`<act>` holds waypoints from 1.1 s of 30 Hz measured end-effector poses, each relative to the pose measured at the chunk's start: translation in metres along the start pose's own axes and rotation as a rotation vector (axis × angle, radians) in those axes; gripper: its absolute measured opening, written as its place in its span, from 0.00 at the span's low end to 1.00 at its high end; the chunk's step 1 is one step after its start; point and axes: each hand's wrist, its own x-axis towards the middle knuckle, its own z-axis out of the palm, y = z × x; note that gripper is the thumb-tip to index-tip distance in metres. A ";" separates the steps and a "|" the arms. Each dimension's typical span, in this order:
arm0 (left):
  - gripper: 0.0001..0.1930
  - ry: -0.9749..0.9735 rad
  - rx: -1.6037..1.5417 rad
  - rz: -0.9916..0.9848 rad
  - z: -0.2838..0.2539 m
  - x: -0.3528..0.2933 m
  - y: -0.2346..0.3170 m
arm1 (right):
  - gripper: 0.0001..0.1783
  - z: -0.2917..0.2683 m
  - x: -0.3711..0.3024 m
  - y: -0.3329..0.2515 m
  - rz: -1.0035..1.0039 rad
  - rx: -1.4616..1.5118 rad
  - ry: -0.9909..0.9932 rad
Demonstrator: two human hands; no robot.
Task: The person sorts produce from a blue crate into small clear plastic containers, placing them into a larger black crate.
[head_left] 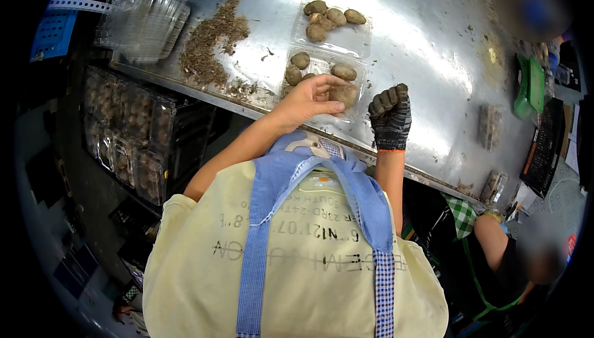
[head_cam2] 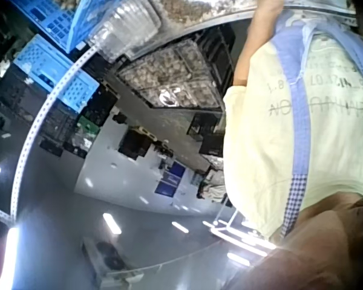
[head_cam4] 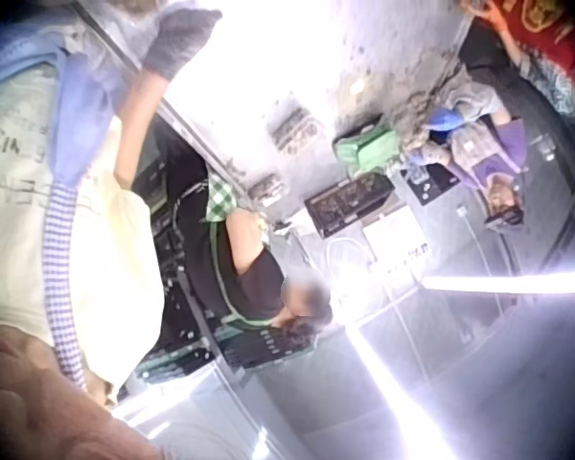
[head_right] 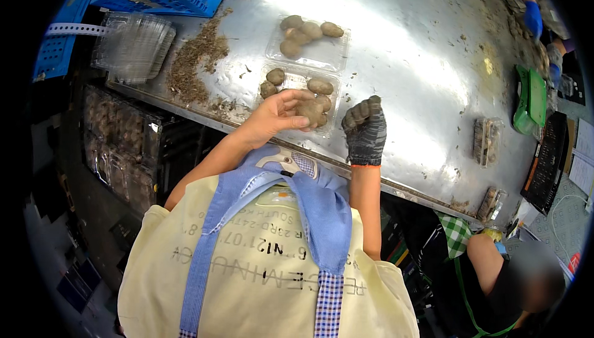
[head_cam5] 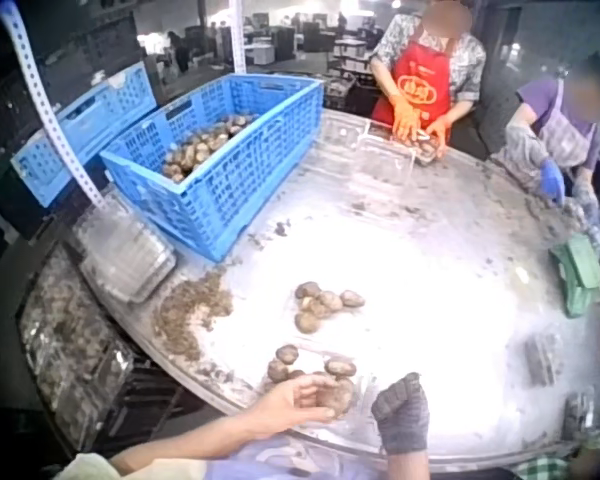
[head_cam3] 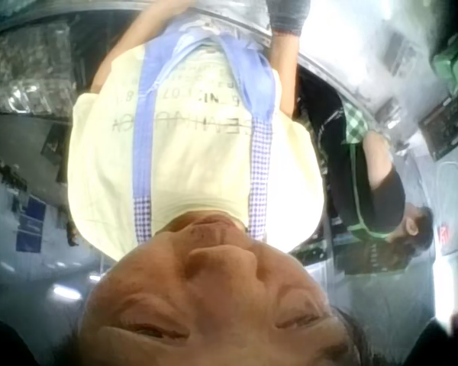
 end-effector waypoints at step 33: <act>0.20 0.242 0.878 0.402 0.023 0.003 0.018 | 0.10 0.010 -0.028 0.022 -0.341 -0.789 0.037</act>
